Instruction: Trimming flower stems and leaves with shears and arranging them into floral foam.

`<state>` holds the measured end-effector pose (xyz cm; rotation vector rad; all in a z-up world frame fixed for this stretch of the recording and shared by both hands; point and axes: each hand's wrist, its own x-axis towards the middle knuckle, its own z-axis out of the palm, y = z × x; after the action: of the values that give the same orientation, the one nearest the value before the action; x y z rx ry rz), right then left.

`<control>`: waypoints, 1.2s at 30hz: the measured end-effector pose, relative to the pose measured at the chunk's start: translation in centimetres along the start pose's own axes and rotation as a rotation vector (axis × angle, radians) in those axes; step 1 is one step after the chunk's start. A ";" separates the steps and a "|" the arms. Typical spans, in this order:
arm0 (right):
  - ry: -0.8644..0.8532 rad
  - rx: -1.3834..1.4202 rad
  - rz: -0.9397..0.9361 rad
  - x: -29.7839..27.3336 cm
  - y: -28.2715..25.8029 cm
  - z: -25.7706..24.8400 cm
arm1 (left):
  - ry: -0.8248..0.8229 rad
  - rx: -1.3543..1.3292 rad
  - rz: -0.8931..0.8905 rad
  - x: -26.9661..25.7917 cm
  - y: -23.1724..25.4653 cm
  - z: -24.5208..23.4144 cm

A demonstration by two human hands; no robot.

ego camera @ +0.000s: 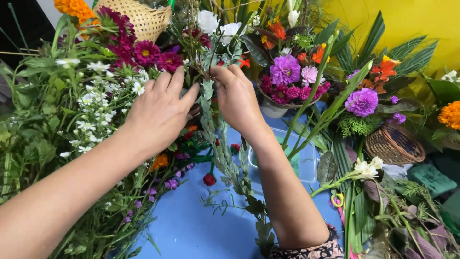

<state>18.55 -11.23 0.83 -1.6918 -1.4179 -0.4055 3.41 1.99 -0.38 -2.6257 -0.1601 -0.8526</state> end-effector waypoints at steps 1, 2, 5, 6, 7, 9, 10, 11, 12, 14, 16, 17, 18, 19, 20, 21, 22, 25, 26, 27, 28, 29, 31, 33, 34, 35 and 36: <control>-0.002 -0.001 -0.002 -0.1 0.1 0.1 | 0.001 0.000 -0.003 0.2 -0.1 0.2; -0.004 0.000 0.009 -0.2 0.3 0.1 | 0.000 0.049 0.001 0.5 -0.2 0.3; -0.027 -0.008 0.038 -0.5 0.3 0.1 | -0.028 0.110 0.000 1.0 -0.6 0.6; -0.047 -0.017 0.055 -0.6 0.3 0.0 | -0.055 0.123 -0.006 1.1 -0.7 0.7; -0.048 -0.018 0.055 -0.6 0.3 0.0 | -0.055 0.122 -0.007 1.0 -0.7 0.8; -0.100 -0.053 0.083 -0.7 0.1 -0.1 | -0.055 0.122 -0.023 0.9 -0.8 1.0; -0.100 -0.053 0.082 -0.7 0.1 -0.2 | -0.054 0.123 -0.023 0.9 -0.8 1.0; -0.141 -0.068 0.101 -0.6 0.0 -0.2 | -0.044 0.142 -0.027 0.9 -0.8 1.1; -0.182 -0.083 0.123 -0.7 0.0 -0.3 | -0.034 0.158 -0.029 0.9 -0.8 1.2; -0.185 -0.106 0.114 -0.6 -0.6 -0.7 | -0.018 0.243 -0.008 1.1 -0.8 1.1; -0.187 -0.128 0.103 -0.4 -1.0 -1.0 | 0.000 0.329 0.010 1.3 -0.9 1.1; -0.200 -0.182 0.109 -0.3 -1.2 -1.1 | -0.014 0.338 0.014 1.4 -0.9 1.1; -0.212 -0.237 0.114 -0.3 -1.3 -1.2 | -0.029 0.347 0.018 1.5 -0.9 1.0; -0.211 -0.237 0.113 -0.1 -1.3 -1.3 | -0.028 0.348 0.017 1.3 -1.4 2.4; -0.285 -0.272 0.156 0.1 -1.3 -1.5 | 0.078 0.329 0.039 1.2 -1.9 3.8; -0.357 -0.308 0.199 0.3 -1.3 -1.7 | 0.184 0.309 0.062 1.1 -2.4 5.2; -0.355 -0.311 0.199 0.2 -1.2 -1.7 | 0.187 0.308 0.063 0.9 -2.8 5.1; -0.432 -0.306 0.238 -0.2 -1.1 -1.9 | 0.189 0.336 0.040 0.8 -3.6 4.4; -0.446 -0.307 0.256 -0.4 -1.4 -2.0 | 0.106 0.315 0.003 0.9 -3.5 3.7; -0.459 -0.307 0.274 -0.7 -1.6 -2.1 | 0.024 0.293 -0.034 0.9 -3.4 3.0; -0.456 -0.310 0.275 -0.8 -2.1 -2.5 | 0.027 0.293 -0.032 1.0 -3.3 2.5; -0.463 -0.297 0.283 -0.9 -2.5 -2.9 | -0.076 0.220 -0.053 1.2 -3.2 2.0; -0.468 -0.287 0.294 -1.2 -3.6 -3.9 | -0.177 0.146 -0.073 1.1 -3.0 1.7; -0.464 -0.232 0.309 -1.7 -4.8 -5.0 | -0.206 0.089 -0.069 0.7 -2.7 2.3; -0.460 -0.234 0.312 -2.2 -4.9 -5.6 | -0.203 0.088 -0.064 0.8 -2.4 1.7; -0.416 -0.236 0.288 -2.8 -5.0 -6.3 | -0.264 0.034 -0.092 0.9 -2.0 1.2; -0.374 -0.236 0.262 -3.3 -5.1 -6.8 | -0.327 -0.019 -0.123 0.9 -1.7 0.5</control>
<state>14.77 -18.72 4.44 -2.2027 -1.4211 -0.1146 4.04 3.72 0.23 -2.7791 -0.4043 -0.4555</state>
